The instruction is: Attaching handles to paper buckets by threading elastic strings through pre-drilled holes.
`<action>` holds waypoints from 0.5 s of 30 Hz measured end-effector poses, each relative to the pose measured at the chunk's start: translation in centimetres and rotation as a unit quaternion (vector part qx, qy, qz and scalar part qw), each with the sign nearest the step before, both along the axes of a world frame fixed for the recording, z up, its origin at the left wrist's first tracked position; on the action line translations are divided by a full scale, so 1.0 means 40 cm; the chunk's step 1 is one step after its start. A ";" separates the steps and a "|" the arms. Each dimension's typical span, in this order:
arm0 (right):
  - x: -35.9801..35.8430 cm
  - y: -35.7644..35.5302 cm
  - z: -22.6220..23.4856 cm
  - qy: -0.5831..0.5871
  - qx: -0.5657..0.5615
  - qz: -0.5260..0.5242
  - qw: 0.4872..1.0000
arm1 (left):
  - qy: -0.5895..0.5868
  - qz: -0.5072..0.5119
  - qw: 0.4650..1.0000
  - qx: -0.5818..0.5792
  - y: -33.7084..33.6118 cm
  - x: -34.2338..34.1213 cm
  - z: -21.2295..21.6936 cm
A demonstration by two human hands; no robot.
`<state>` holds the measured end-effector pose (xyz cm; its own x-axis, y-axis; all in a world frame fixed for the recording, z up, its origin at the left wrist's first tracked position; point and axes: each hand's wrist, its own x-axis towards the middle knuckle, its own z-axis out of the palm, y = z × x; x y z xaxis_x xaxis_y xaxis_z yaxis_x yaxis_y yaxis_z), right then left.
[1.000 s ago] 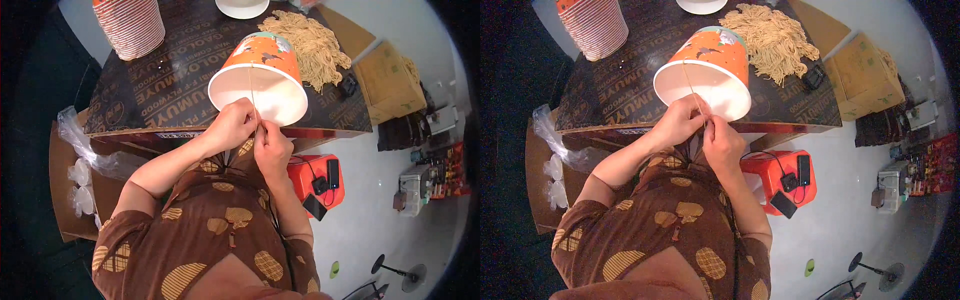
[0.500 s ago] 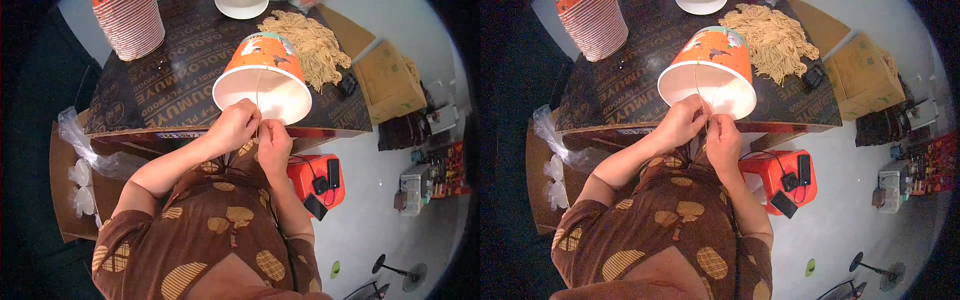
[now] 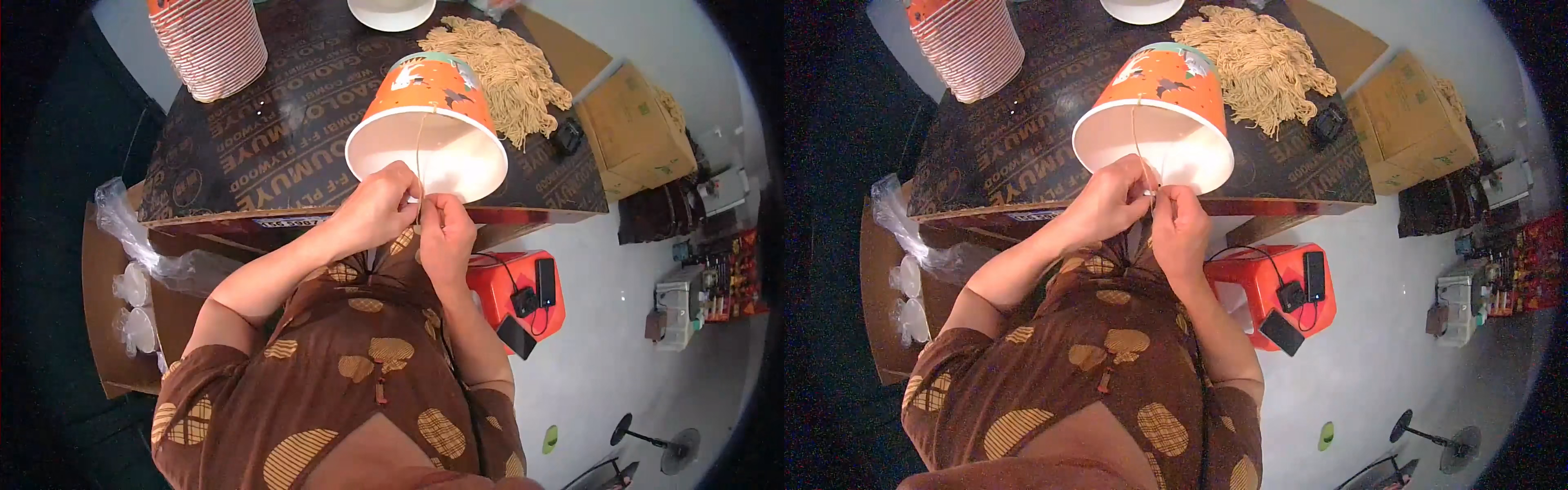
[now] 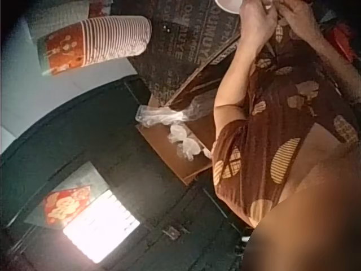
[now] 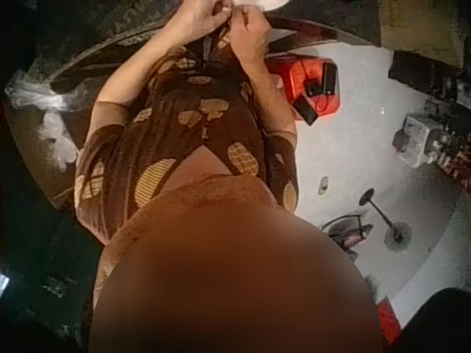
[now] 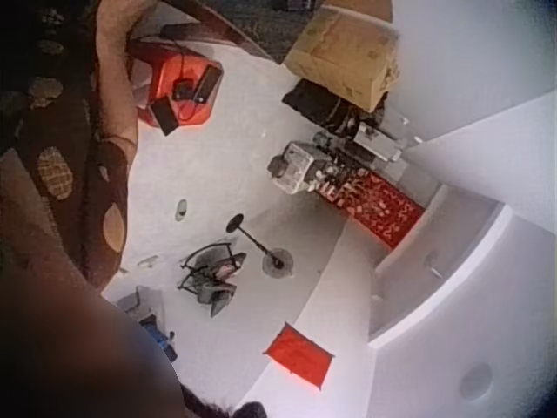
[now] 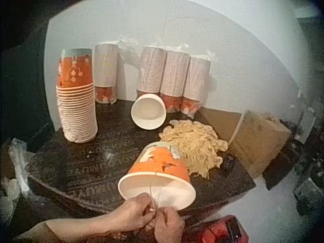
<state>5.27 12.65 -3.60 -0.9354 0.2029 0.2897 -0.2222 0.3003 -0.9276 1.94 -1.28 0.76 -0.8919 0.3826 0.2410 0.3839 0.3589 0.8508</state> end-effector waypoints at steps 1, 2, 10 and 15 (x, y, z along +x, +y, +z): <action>-0.001 0.000 0.000 0.000 0.000 0.000 1.000 | 0.007 -0.002 1.000 -0.001 -0.001 -0.002 -0.001; -0.002 0.000 -0.001 0.005 0.000 -0.005 1.000 | 0.013 -0.005 1.000 -0.003 -0.001 -0.003 -0.003; 0.006 -0.002 0.008 0.014 0.031 -0.008 0.999 | 0.075 -0.007 0.997 0.008 -0.002 -0.021 -0.022; 0.032 0.013 0.003 0.061 0.132 -0.027 0.989 | 0.069 0.019 0.997 0.002 -0.004 -0.033 -0.015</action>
<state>6.57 13.17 -3.48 -0.8800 0.1537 0.4494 -0.3046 0.5434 -0.7823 0.60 -1.43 0.17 -0.8640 0.3474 0.3645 0.4837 0.3719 0.7923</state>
